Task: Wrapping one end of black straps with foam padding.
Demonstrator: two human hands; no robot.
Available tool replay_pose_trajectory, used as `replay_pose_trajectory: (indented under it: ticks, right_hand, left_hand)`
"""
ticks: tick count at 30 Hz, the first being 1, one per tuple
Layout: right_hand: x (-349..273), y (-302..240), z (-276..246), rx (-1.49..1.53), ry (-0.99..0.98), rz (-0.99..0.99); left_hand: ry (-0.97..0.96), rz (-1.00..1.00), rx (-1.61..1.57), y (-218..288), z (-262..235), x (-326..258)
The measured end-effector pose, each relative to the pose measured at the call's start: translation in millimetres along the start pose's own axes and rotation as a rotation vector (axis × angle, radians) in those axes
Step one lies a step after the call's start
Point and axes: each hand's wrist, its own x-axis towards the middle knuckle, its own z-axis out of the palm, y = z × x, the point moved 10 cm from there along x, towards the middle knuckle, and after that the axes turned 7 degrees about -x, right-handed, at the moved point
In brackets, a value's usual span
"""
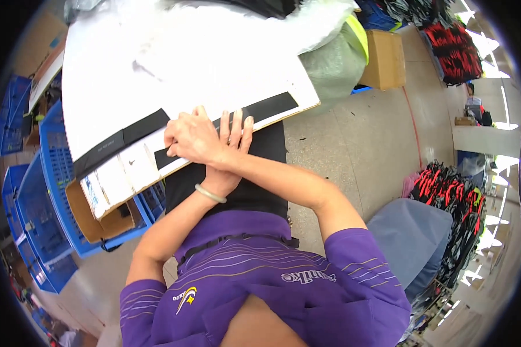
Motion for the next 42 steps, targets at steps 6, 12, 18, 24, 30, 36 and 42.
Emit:
replay_pose_trajectory:
  ticks: [6,12,18,24,30,36,42]
  right_hand:
    - [-4,25,-33,0.647,0.122,0.171]
    - [-91,101,-145,0.357,0.694,0.294]
    - [-91,115,-116,0.365,0.628,0.317]
    - [-118,133,-144,0.726,0.665,0.539]
    - [-112,134,-171,0.822,0.695,0.47]
    - [-29,104,-181,0.748,0.53,0.34]
    - [108,129,-195,-0.007,0.455,0.065]
  left_hand:
    - [-0.014,-0.024,-0.086,1,2,4]
    - [-0.067,-0.006,0.003,7,-9,14]
    - [0.059,-0.072,-0.142,-18,-42,20]
    - [-0.003,-0.038,-0.503,-25,-64,33]
    - [-0.026,-0.061,-0.25,-135,-166,-1]
    - [-0.044,-0.389,-0.406,-247,-156,-71]
    - [-0.057,-0.344,-0.432,-247,-153,-48]
